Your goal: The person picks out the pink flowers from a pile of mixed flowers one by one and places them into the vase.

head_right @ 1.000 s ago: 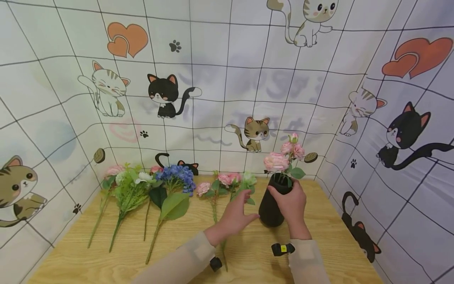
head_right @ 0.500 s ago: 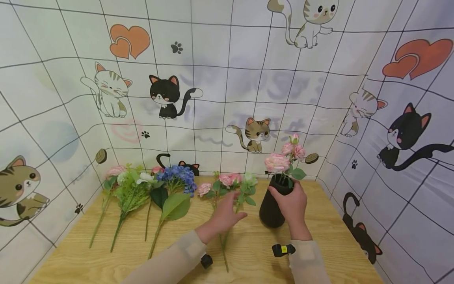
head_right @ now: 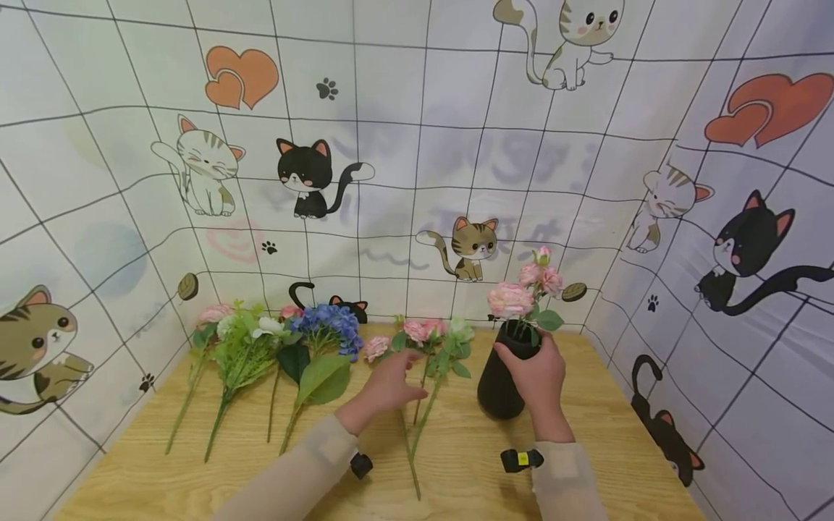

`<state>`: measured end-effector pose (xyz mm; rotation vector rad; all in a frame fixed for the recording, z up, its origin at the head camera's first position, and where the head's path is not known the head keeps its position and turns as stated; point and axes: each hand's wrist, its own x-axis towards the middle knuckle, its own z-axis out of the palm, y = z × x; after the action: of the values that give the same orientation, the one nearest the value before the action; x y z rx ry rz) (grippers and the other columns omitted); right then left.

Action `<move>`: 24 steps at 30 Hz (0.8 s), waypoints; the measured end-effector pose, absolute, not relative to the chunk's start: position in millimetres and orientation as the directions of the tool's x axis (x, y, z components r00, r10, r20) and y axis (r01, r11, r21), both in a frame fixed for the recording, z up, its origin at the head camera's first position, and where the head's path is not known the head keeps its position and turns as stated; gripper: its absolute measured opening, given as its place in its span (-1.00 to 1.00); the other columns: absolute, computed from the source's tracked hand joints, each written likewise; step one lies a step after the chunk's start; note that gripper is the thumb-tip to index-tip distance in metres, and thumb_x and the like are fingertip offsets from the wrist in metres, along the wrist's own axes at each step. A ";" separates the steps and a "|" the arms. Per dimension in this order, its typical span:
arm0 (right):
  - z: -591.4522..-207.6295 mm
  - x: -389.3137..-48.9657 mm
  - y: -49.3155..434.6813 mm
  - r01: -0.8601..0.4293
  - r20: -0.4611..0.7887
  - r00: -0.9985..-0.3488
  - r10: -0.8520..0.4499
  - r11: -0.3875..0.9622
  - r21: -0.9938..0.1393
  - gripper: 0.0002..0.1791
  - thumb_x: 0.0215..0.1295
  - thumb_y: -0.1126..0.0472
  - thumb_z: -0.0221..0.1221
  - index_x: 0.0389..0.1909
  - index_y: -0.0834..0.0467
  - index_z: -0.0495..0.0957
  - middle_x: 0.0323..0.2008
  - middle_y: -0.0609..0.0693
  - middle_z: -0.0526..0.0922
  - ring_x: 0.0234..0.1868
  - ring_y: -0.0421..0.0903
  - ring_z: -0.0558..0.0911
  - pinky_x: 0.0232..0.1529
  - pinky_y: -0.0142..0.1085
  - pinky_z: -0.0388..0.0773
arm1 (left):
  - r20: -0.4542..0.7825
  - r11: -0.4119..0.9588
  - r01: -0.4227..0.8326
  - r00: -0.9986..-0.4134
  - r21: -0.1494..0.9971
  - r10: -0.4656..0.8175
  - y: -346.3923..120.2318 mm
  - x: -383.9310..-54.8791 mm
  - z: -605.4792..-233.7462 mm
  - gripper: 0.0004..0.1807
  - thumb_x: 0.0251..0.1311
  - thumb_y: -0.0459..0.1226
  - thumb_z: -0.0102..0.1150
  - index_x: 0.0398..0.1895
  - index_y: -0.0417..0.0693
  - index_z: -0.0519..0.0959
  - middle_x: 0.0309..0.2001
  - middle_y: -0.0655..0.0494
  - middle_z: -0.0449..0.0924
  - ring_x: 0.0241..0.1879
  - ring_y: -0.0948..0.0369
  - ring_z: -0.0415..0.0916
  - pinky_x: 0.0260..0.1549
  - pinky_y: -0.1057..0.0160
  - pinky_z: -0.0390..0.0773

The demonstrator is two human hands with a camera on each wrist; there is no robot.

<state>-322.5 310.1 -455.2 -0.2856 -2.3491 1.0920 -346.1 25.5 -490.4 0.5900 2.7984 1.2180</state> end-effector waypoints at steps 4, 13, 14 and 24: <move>-456.0 -322.6 310.3 -0.033 0.374 -0.838 0.398 0.648 -0.761 0.04 0.27 -0.22 0.46 0.54 0.31 0.29 0.30 0.42 0.55 0.27 0.40 0.56 0.18 0.32 0.56 | 0.107 0.646 0.318 -0.933 0.694 0.345 19.4 -349.4 -493.3 -0.24 0.19 -0.13 0.57 0.40 -0.22 0.49 0.31 -0.16 0.63 0.18 -0.12 0.63 0.13 -0.15 0.65; -456.9 -323.0 310.9 -0.030 0.380 -0.835 0.399 0.655 -0.755 0.04 0.27 -0.21 0.46 0.55 0.32 0.28 0.29 0.43 0.56 0.26 0.42 0.56 0.17 0.32 0.56 | 0.082 0.702 0.310 -0.937 0.641 0.339 12.6 -353.3 -499.7 -0.41 0.17 -0.11 0.59 0.17 -0.26 0.63 -0.03 -0.12 0.77 -0.17 0.05 0.68 -0.16 0.01 0.69; -456.8 -322.7 310.8 -0.028 0.379 -0.835 0.399 0.656 -0.754 0.04 0.27 -0.21 0.46 0.55 0.32 0.28 0.29 0.43 0.56 0.26 0.42 0.56 0.17 0.32 0.56 | 0.078 0.710 0.311 -0.937 0.632 0.341 12.1 -353.6 -500.6 -0.42 0.18 -0.10 0.58 0.15 -0.26 0.65 -0.02 -0.11 0.77 -0.18 0.06 0.68 -0.15 0.01 0.69; -454.8 -322.7 311.2 -0.017 0.366 -0.842 0.397 0.658 -0.753 0.07 0.27 -0.24 0.45 0.57 0.32 0.25 0.34 0.44 0.51 0.31 0.43 0.52 0.24 0.34 0.52 | 0.074 0.744 0.345 -0.925 0.573 0.372 6.6 -347.1 -508.9 -0.54 0.14 -0.13 0.59 -0.67 -0.03 0.47 -0.64 0.27 0.34 -0.64 0.33 0.12 -0.57 0.28 0.30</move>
<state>-322.7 311.2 -454.8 -0.2948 -2.3645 1.0817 -347.1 6.6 -508.9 0.5946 2.8914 0.9363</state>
